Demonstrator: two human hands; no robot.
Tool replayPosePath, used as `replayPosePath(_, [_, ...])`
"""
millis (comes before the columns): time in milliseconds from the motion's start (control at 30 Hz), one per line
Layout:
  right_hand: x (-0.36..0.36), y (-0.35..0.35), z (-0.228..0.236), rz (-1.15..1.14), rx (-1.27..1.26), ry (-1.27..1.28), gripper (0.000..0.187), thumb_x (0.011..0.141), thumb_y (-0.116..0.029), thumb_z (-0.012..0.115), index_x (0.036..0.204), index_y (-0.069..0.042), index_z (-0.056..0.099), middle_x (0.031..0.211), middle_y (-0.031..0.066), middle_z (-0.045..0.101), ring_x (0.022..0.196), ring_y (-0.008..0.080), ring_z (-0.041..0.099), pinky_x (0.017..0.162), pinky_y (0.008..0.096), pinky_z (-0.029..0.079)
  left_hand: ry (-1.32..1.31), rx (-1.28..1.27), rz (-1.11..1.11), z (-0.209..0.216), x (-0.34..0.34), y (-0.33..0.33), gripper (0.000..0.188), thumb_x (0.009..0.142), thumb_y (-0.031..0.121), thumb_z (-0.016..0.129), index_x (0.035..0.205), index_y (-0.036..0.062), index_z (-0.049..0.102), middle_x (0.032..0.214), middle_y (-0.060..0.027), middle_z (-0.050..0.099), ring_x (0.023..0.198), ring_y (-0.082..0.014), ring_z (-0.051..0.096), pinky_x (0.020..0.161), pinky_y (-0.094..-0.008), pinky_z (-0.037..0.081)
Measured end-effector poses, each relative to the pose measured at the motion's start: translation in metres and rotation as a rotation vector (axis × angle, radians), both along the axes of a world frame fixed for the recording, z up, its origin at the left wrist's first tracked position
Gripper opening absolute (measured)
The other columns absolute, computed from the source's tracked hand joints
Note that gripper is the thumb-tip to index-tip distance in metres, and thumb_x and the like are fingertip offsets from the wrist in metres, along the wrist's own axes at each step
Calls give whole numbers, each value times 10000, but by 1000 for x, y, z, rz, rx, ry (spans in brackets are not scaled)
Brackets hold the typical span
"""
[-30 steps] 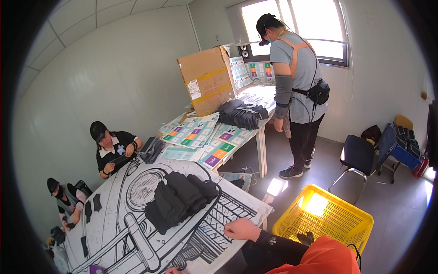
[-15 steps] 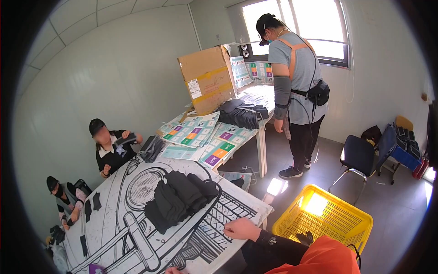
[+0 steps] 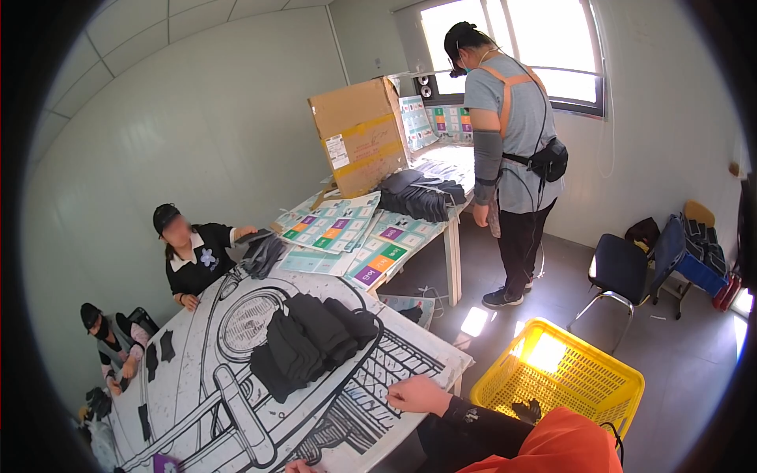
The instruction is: Organizing and assembling various shoe components at a manufacturing station.
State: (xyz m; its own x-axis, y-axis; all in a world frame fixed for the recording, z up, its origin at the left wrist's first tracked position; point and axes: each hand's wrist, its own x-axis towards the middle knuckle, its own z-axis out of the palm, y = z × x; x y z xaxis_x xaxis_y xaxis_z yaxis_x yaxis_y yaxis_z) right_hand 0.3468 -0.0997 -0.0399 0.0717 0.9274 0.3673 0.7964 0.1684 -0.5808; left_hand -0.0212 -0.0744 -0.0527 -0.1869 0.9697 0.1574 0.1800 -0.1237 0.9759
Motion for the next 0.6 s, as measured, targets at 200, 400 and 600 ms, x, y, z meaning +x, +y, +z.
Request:
replayPosePath(200, [1,0,-1,5,-5,-4,346,970,-353,613,738,-100,571,670,117,601,635,365,614,565,466,464,16,-15,-7,-11,-5,5,265,1037,216,617,875,7,625,713,-34,579,649,-118,519,591,-309,434])
replayPosePath(400, [0,0,2,8,0,10,331,959,-335,624,732,-97,580,674,119,607,638,369,614,568,467,466,-9,-17,28,-11,-2,5,290,1043,213,623,829,22,577,687,-22,554,621,-106,494,564,-294,419])
replayPosePath(600, [0,-2,6,1,19,15,332,951,-325,634,717,-96,575,664,120,601,630,366,612,564,461,466,-11,0,9,-12,-3,7,296,1040,224,624,833,17,579,700,-24,547,634,-113,490,572,-305,420])
